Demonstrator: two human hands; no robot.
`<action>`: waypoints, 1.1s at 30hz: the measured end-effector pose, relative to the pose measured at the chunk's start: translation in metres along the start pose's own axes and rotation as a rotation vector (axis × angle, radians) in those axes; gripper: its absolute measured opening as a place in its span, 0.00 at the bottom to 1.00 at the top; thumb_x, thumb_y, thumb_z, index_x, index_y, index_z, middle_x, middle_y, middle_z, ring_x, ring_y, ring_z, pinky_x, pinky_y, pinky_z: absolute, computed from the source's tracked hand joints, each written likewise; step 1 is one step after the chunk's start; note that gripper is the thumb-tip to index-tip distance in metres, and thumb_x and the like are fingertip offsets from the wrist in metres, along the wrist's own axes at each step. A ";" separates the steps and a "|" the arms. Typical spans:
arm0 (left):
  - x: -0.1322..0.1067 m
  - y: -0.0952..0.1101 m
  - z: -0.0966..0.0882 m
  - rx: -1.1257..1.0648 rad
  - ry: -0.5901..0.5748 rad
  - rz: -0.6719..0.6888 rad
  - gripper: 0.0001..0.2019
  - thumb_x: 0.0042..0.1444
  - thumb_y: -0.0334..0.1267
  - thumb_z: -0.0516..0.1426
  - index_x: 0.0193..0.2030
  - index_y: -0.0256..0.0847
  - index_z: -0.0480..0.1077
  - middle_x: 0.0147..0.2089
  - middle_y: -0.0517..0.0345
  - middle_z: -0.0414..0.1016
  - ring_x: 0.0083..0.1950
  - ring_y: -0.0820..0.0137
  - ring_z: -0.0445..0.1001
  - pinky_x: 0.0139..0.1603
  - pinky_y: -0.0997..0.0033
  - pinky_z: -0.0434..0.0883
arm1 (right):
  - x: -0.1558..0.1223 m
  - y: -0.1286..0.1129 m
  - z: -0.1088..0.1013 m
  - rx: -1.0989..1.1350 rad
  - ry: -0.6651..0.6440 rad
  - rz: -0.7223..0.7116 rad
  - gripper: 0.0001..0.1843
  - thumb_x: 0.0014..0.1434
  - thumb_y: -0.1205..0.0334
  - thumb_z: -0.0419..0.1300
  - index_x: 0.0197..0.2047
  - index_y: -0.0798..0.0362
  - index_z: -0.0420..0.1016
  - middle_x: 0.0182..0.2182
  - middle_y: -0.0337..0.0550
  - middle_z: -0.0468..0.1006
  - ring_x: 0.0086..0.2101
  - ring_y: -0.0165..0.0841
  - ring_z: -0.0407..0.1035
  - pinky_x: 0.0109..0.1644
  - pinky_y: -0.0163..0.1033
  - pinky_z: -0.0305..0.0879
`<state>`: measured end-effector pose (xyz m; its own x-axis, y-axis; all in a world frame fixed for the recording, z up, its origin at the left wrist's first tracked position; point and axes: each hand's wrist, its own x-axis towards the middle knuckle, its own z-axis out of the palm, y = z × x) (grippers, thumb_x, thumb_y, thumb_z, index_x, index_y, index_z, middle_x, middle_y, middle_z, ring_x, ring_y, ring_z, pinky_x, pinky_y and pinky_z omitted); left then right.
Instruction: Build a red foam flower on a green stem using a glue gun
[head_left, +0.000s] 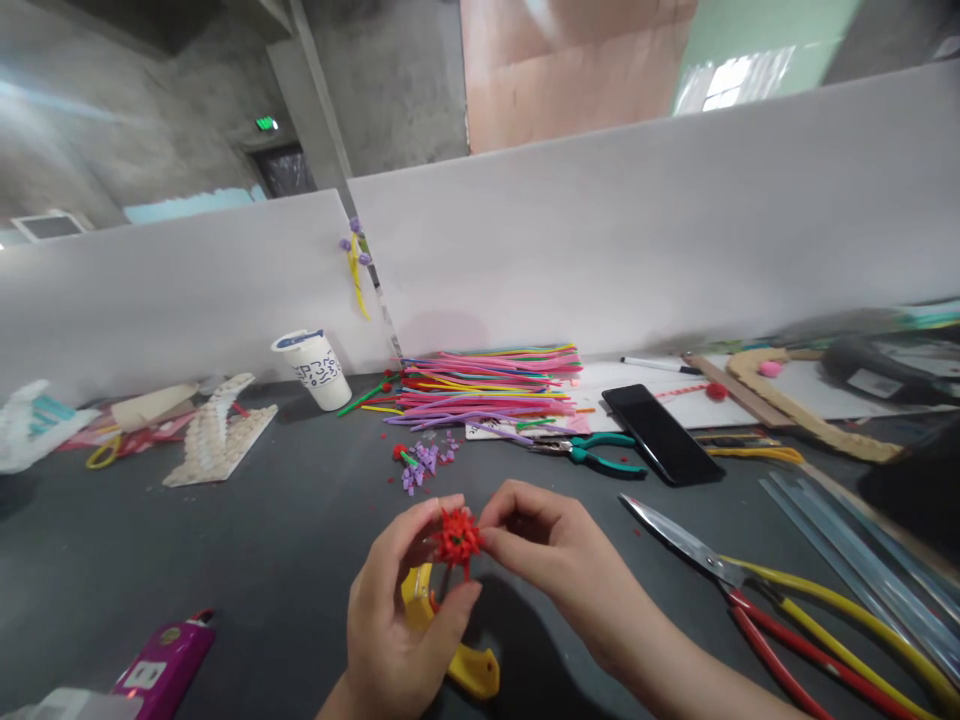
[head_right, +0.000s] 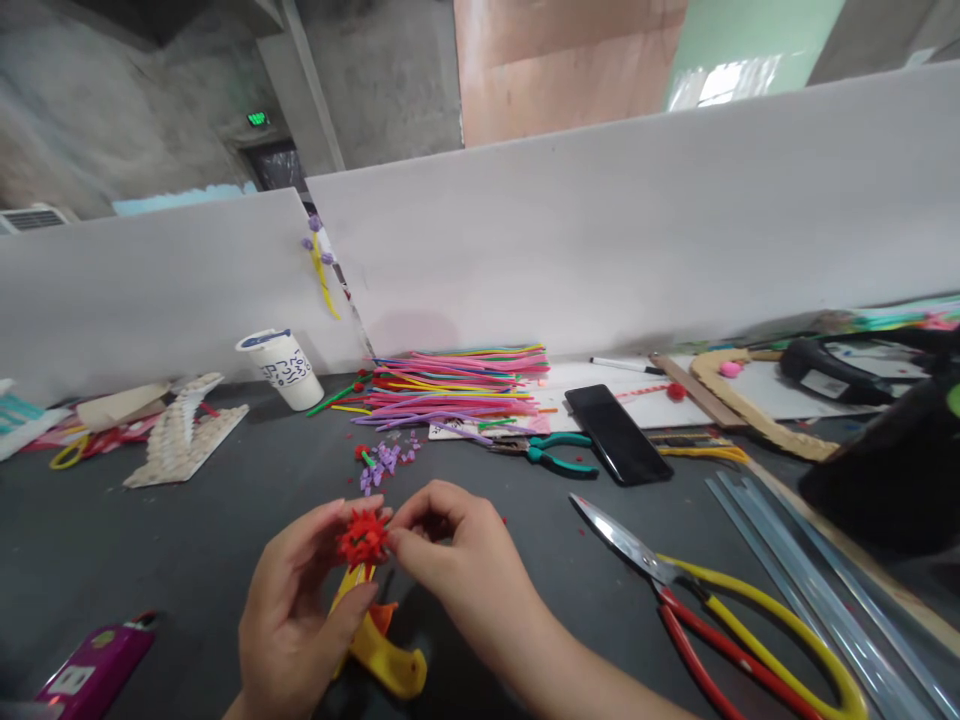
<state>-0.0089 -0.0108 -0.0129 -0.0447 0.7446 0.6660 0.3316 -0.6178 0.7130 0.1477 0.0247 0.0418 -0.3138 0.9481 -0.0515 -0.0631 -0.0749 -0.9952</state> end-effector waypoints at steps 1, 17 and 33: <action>-0.001 0.000 0.000 -0.008 0.003 0.012 0.28 0.52 0.24 0.60 0.59 0.46 0.64 0.54 0.51 0.76 0.51 0.63 0.77 0.50 0.67 0.76 | 0.000 0.000 0.000 -0.022 0.001 -0.012 0.06 0.45 0.61 0.61 0.23 0.53 0.69 0.21 0.35 0.69 0.25 0.29 0.61 0.31 0.35 0.56; 0.002 0.020 0.010 -0.159 0.132 -0.233 0.15 0.57 0.33 0.57 0.52 0.43 0.69 0.49 0.49 0.79 0.48 0.63 0.79 0.46 0.67 0.78 | -0.003 -0.001 0.002 -0.216 0.049 -0.167 0.05 0.47 0.69 0.57 0.22 0.53 0.70 0.23 0.36 0.70 0.28 0.30 0.65 0.33 0.34 0.61; 0.004 0.027 0.013 -0.246 0.178 -0.400 0.14 0.56 0.39 0.60 0.48 0.43 0.68 0.49 0.48 0.81 0.51 0.61 0.78 0.49 0.65 0.76 | -0.004 0.002 0.000 -0.113 -0.035 -0.128 0.06 0.50 0.64 0.58 0.24 0.53 0.74 0.26 0.39 0.72 0.31 0.32 0.67 0.37 0.36 0.61</action>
<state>0.0121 -0.0211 0.0059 -0.2904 0.8937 0.3420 0.0243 -0.3504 0.9363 0.1486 0.0210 0.0401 -0.3426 0.9363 0.0772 0.0013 0.0827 -0.9966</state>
